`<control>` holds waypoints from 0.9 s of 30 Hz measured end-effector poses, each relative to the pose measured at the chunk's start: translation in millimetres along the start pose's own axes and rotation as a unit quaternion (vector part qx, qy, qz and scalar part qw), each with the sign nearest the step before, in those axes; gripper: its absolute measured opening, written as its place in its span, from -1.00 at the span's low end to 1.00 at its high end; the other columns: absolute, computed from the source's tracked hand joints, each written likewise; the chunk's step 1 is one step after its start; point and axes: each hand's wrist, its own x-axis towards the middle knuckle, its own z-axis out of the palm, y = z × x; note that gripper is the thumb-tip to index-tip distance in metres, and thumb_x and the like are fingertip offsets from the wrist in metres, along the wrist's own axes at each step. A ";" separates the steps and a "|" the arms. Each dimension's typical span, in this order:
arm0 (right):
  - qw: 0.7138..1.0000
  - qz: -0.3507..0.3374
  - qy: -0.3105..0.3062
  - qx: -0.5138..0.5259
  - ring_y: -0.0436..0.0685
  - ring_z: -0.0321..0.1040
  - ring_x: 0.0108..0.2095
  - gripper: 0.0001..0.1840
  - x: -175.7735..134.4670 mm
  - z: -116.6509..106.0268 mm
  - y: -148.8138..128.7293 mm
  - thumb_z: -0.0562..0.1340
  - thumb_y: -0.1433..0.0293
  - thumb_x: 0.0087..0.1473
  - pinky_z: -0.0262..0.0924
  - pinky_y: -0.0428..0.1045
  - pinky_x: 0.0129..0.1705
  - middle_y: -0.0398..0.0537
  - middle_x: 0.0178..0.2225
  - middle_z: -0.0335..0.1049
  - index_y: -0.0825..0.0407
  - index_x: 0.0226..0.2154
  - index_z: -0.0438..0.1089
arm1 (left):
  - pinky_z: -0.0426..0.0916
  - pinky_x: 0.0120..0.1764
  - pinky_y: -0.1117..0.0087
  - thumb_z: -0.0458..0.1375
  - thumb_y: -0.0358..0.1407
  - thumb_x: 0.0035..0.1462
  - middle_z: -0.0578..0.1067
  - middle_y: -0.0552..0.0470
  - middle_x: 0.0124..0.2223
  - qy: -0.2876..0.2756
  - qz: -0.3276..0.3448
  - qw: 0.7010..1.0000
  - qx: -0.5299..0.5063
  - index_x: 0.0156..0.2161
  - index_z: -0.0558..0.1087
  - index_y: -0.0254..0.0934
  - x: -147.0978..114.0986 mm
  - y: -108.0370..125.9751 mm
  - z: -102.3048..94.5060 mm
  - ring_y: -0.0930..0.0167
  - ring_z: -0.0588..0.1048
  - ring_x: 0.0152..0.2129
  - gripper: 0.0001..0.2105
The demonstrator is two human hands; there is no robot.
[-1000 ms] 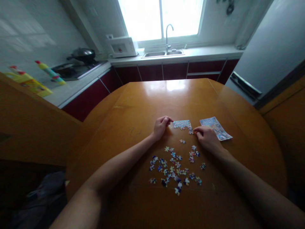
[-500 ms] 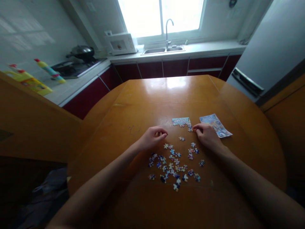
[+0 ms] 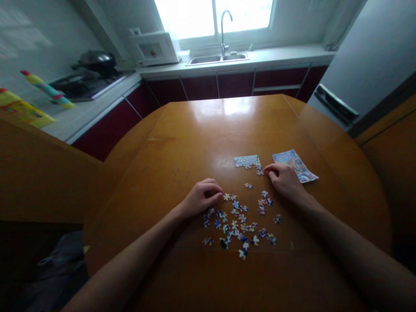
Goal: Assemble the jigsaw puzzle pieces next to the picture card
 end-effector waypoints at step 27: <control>1.000 0.005 0.001 0.010 0.17 0.47 -0.23 -0.75 0.0 -2.5 -4.0 0.16 0.51 0.08 0.27 0.05 -0.10 -0.03 -0.29 0.59 0.00 -0.37 0.57 | 0.20 -0.16 0.28 0.32 -0.11 0.14 0.51 0.02 -0.15 -0.137 0.072 0.972 0.175 -0.09 0.58 -0.02 -20.8 42.9 23.3 0.31 0.39 -0.20 -0.77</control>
